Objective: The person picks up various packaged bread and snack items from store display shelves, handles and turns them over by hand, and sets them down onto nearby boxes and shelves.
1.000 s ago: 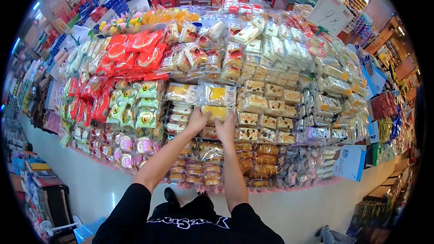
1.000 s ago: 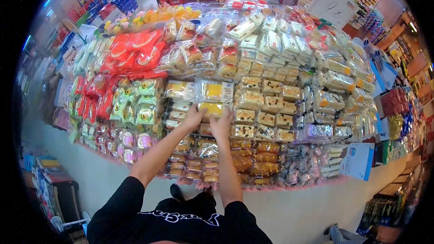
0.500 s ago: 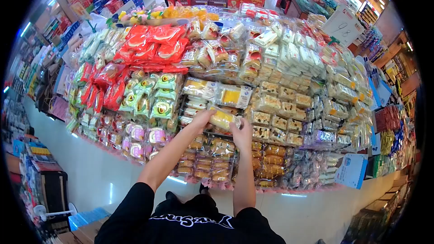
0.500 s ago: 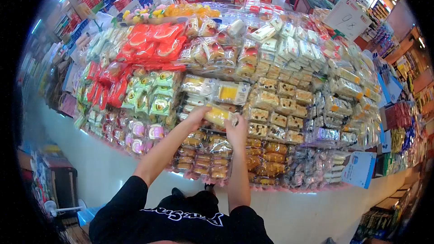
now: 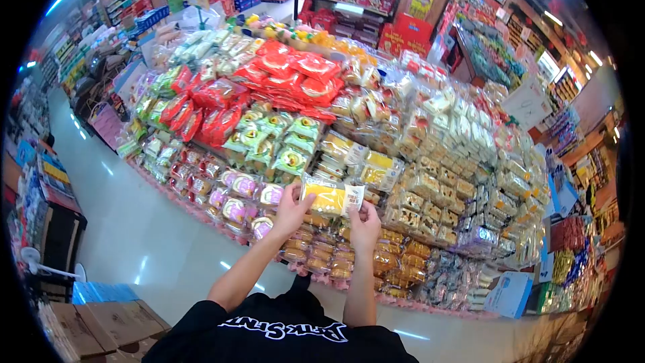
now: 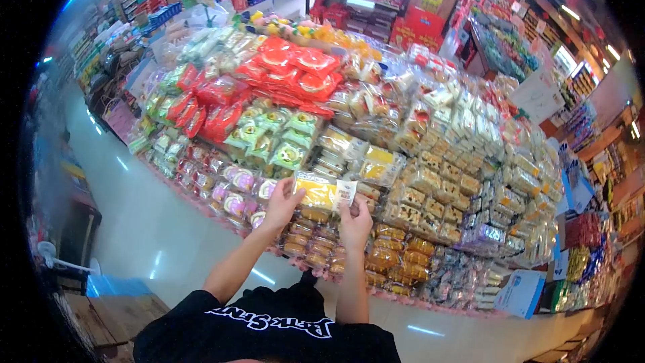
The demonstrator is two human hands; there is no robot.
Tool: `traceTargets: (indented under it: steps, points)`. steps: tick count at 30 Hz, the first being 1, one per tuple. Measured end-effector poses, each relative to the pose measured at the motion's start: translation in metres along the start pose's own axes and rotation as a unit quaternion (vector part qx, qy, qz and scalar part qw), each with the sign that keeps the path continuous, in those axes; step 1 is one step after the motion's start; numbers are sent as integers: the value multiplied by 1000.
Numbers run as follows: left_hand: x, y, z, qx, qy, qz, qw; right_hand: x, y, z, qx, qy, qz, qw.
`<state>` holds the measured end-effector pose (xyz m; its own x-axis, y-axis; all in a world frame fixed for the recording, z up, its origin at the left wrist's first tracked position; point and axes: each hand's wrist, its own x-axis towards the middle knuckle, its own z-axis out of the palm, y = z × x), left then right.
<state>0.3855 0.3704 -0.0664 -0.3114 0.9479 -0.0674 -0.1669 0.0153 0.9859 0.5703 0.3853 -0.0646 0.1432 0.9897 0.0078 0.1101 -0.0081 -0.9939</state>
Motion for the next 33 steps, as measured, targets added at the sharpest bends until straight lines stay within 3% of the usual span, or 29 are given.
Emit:
traceTargets:
  steps: [6,12,13,17,19,22,27,33]
  points:
    - [-53,76,-93,129,46,134,981,-67,-65,81,47,-15,-62,997]
    - [-112,109,-224,270,182,235,916,-140,-100,190,115,-136,-96,979]
    - [-121,109,-249,258,194,201,925,-147,-95,209,86,-161,-132,974]
    - [-175,106,-345,291,287,231,883,-208,-95,287,125,-278,-68,950]
    - [-208,104,-390,319,337,206,862,-247,-96,324,118,-334,-23,935]
    - [-259,111,-446,324,412,161,836,-302,-101,378,104,-407,-67,905]
    - [-339,134,-506,296,515,92,799,-383,-130,442,94,-521,-108,842]
    - [-405,128,-559,263,624,99,729,-462,-148,511,42,-620,-154,768]
